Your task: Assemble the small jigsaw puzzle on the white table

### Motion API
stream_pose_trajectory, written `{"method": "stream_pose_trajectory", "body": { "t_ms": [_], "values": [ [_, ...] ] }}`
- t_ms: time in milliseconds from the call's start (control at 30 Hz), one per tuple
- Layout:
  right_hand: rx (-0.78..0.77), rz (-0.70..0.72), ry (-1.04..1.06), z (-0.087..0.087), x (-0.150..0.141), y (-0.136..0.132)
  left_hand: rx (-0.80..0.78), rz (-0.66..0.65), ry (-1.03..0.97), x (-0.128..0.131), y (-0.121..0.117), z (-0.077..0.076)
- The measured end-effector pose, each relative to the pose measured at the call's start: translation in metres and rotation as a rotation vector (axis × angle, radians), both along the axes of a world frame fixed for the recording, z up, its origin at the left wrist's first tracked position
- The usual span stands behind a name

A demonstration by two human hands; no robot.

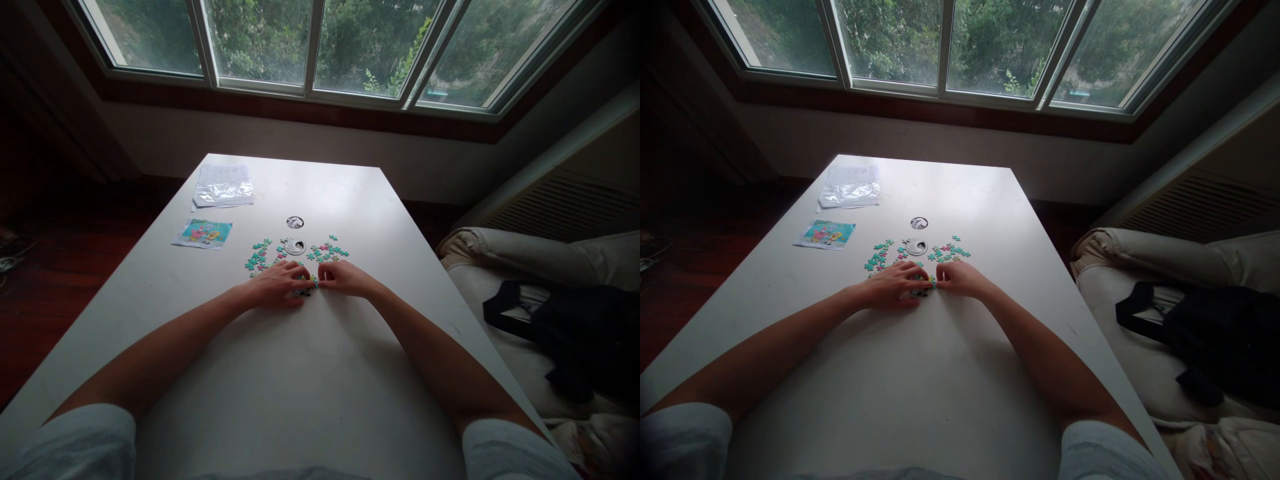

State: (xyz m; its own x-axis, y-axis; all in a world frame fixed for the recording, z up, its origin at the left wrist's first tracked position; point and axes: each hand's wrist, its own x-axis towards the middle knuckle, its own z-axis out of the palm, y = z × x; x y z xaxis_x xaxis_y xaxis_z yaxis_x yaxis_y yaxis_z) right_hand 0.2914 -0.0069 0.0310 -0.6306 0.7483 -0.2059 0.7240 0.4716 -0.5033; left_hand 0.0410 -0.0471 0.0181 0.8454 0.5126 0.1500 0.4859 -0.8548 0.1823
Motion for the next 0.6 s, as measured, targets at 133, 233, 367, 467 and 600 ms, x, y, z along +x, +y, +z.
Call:
{"method": "stream_pose_trajectory", "body": {
  "t_ms": [133, 233, 367, 467, 600],
  "values": [
    [-0.013, -0.004, 0.007, 0.0003, -0.0007, 0.0007, 0.02, 0.01, 0.017, 0.0014, -0.0009, 0.0],
    [-0.019, -0.004, 0.015, -0.0013, -0.0005, 0.0025, 0.031, 0.015, 0.029, 0.0019, -0.0017, 0.0002],
    [-0.019, 0.002, 0.026, -0.0044, 0.0008, 0.0049, 0.042, 0.015, 0.041, 0.0026, -0.0027, 0.0014],
    [-0.018, 0.004, 0.025, -0.0048, 0.001, 0.0051, 0.043, 0.019, 0.047, 0.0038, -0.0033, 0.0017],
    [-0.025, 0.007, 0.024, -0.0026, 0.0011, 0.0051, 0.019, 0.029, 0.022, 0.0038, -0.0022, -0.0002]
  ]
}}
